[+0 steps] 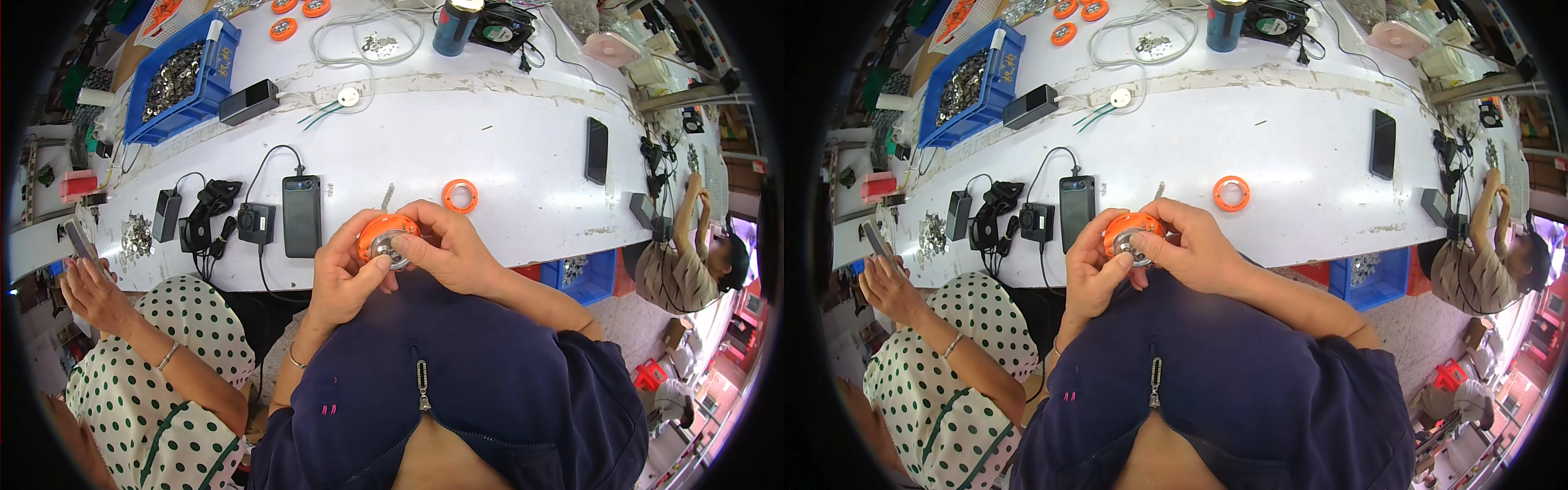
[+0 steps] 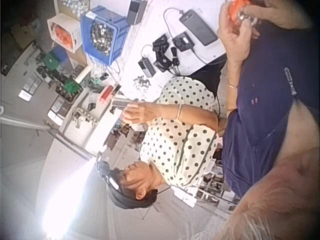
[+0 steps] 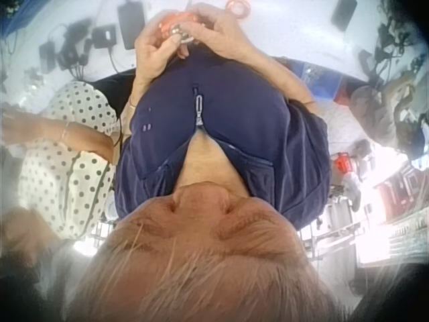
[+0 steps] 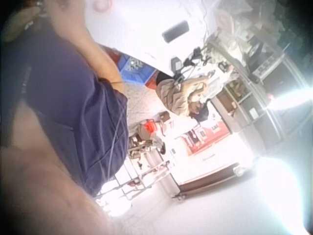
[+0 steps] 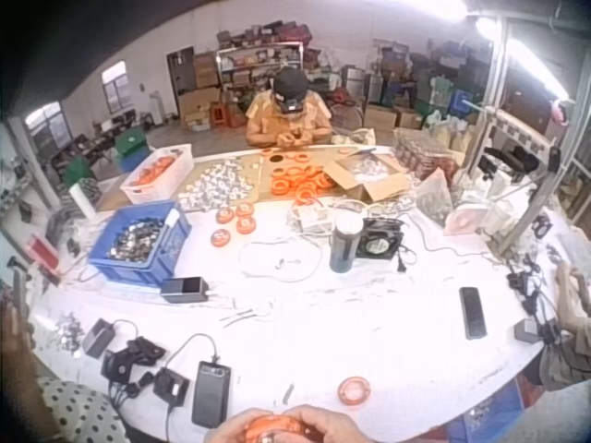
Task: Assembling small electronic components into orange plastic housings.
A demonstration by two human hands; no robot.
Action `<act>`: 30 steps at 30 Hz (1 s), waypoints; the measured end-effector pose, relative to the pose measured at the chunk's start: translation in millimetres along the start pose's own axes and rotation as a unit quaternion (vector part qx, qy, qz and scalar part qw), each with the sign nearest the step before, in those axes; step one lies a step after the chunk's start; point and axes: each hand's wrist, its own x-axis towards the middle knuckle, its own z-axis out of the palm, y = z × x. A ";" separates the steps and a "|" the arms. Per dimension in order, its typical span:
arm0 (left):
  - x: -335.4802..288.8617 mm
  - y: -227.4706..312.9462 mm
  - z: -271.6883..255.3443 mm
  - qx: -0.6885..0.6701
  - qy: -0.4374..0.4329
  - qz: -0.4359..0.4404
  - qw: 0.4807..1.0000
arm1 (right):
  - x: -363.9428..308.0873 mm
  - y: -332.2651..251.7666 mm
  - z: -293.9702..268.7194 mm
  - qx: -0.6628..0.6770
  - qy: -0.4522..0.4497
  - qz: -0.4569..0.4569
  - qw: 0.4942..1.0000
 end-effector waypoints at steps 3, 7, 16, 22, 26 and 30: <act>2.2 -1.6 -0.1 0.004 0.004 -0.002 1.000 | 1.6 0.9 -0.4 0.053 -0.008 0.008 0.999; 6.6 -5.8 -2.9 0.014 0.003 -0.023 1.000 | 4.9 9.5 -1.6 0.042 0.005 -0.005 0.999; 7.4 -17.2 -7.0 0.006 0.025 -0.040 0.999 | 10.8 22.0 -8.5 0.039 0.013 0.002 0.999; 9.9 -16.0 -7.0 0.037 0.020 -0.042 0.998 | 10.7 25.6 -10.4 0.056 0.011 -0.004 0.998; 14.2 -17.1 -5.7 -0.002 0.024 -0.016 1.000 | 16.5 35.6 -12.3 0.033 0.027 -0.053 0.998; 18.4 -17.0 -4.5 0.007 0.048 -0.047 0.998 | 22.7 37.6 -14.8 0.045 0.028 -0.020 0.998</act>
